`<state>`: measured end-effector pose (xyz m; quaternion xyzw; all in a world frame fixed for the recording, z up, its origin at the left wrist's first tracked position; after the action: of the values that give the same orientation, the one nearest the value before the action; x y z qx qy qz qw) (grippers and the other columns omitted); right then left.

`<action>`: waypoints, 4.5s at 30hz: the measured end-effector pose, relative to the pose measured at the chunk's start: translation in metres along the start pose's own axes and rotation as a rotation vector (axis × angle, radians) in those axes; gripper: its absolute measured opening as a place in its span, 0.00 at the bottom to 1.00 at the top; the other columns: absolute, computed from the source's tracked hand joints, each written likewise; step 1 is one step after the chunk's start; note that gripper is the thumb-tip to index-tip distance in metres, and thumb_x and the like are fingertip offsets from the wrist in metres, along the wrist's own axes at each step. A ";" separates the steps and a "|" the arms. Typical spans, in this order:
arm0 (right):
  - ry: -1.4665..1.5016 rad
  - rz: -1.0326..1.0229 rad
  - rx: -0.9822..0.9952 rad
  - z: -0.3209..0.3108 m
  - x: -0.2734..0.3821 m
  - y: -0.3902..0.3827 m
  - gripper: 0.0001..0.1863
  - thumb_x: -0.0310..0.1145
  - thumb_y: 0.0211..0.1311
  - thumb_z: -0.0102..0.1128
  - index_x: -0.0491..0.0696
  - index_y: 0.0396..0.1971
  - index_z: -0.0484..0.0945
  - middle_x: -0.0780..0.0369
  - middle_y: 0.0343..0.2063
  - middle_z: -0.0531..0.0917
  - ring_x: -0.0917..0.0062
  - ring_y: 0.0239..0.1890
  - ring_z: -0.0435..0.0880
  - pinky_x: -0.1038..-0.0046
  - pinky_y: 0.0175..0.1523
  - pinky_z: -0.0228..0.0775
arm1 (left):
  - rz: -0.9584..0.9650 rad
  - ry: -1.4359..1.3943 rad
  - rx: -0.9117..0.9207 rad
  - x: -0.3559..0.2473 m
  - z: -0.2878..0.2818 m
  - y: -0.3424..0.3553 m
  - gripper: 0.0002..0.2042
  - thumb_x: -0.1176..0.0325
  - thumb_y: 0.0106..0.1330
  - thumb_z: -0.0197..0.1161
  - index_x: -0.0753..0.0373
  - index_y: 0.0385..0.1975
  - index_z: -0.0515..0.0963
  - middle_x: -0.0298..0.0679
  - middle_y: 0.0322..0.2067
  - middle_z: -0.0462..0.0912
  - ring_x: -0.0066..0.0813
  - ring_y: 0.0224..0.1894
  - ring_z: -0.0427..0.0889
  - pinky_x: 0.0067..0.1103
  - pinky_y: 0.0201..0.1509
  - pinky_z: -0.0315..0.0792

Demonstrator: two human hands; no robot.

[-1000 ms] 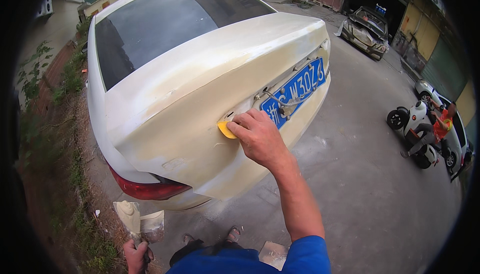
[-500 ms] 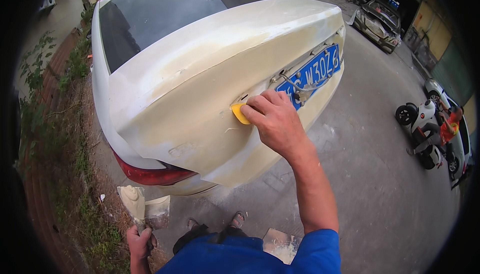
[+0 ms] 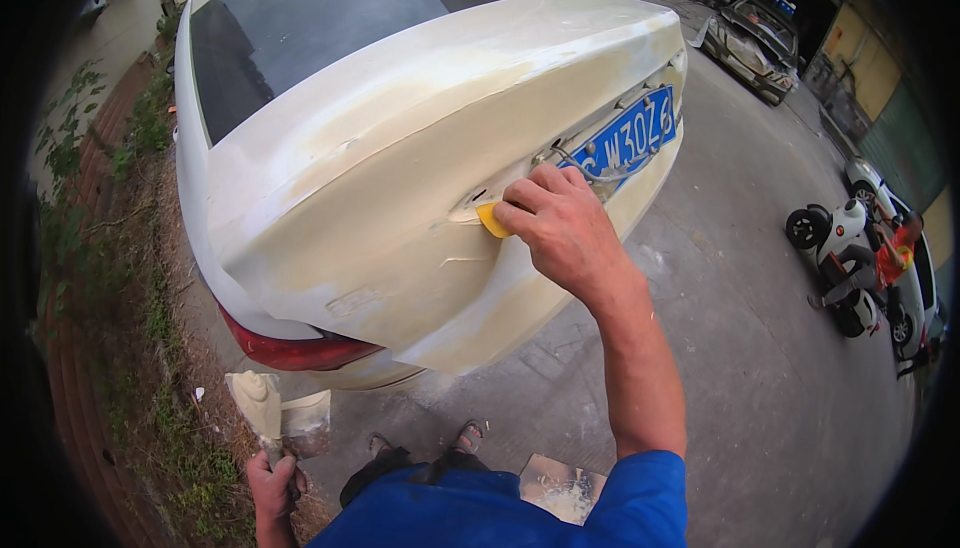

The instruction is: The person applies a white body filler to the rear bumper of a white sedan using a metal putty knife, then smooths and levels the filler with a yellow plastic scraper. The person repeatedly adds and spreads filler over the damaged area around the license plate.

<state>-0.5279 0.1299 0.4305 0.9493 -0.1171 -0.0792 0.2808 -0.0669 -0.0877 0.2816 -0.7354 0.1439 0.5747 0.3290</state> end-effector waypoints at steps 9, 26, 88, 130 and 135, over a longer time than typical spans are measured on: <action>-0.028 0.022 0.040 -0.001 -0.006 -0.008 0.16 0.19 0.45 0.62 0.50 0.36 0.83 0.67 0.35 0.81 0.71 0.43 0.76 0.69 0.48 0.67 | 0.017 -0.038 -0.004 0.002 0.000 0.000 0.09 0.68 0.63 0.65 0.66 0.29 0.74 0.37 0.12 0.74 0.24 0.10 0.72 0.19 0.14 0.65; 0.463 0.404 -0.317 0.024 0.004 -0.047 0.16 0.15 0.55 0.64 0.44 0.43 0.85 0.59 0.38 0.84 0.68 0.41 0.83 0.72 0.44 0.75 | 0.023 0.024 0.035 -0.009 0.002 0.002 0.10 0.65 0.63 0.66 0.66 0.30 0.75 0.37 0.12 0.74 0.22 0.09 0.71 0.19 0.13 0.64; 1.034 1.234 -0.974 0.080 0.100 -0.033 0.10 0.23 0.64 0.59 0.35 0.43 0.81 0.66 0.33 0.83 0.87 0.33 0.78 0.81 0.39 0.72 | 0.050 0.025 0.085 -0.023 -0.007 0.015 0.09 0.68 0.63 0.63 0.66 0.27 0.73 0.38 0.12 0.74 0.25 0.10 0.72 0.20 0.15 0.67; 1.898 1.227 -0.965 0.094 0.118 -0.131 0.18 0.23 0.68 0.56 0.38 0.56 0.73 0.57 0.50 0.82 0.72 0.51 0.82 0.68 0.59 0.75 | 0.030 0.062 0.051 -0.019 -0.014 -0.014 0.08 0.71 0.63 0.61 0.71 0.34 0.77 0.39 0.15 0.78 0.23 0.14 0.74 0.19 0.19 0.67; 1.906 1.177 -0.868 0.090 0.128 -0.127 0.20 0.21 0.67 0.55 0.37 0.58 0.72 0.56 0.51 0.81 0.72 0.52 0.82 0.68 0.60 0.75 | 0.059 0.068 0.065 -0.014 -0.014 -0.017 0.12 0.65 0.64 0.66 0.68 0.30 0.75 0.38 0.15 0.76 0.24 0.13 0.73 0.20 0.18 0.68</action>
<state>-0.4020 0.1532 0.2746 0.2531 -0.2415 0.7626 0.5441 -0.0508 -0.0860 0.3024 -0.7387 0.1953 0.5540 0.3307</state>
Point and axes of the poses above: each hand's wrist, its own y-axis towards the middle knuckle, its own z-axis out of the palm, x = y × z, the point moved 2 cm from there along y, towards the middle knuckle
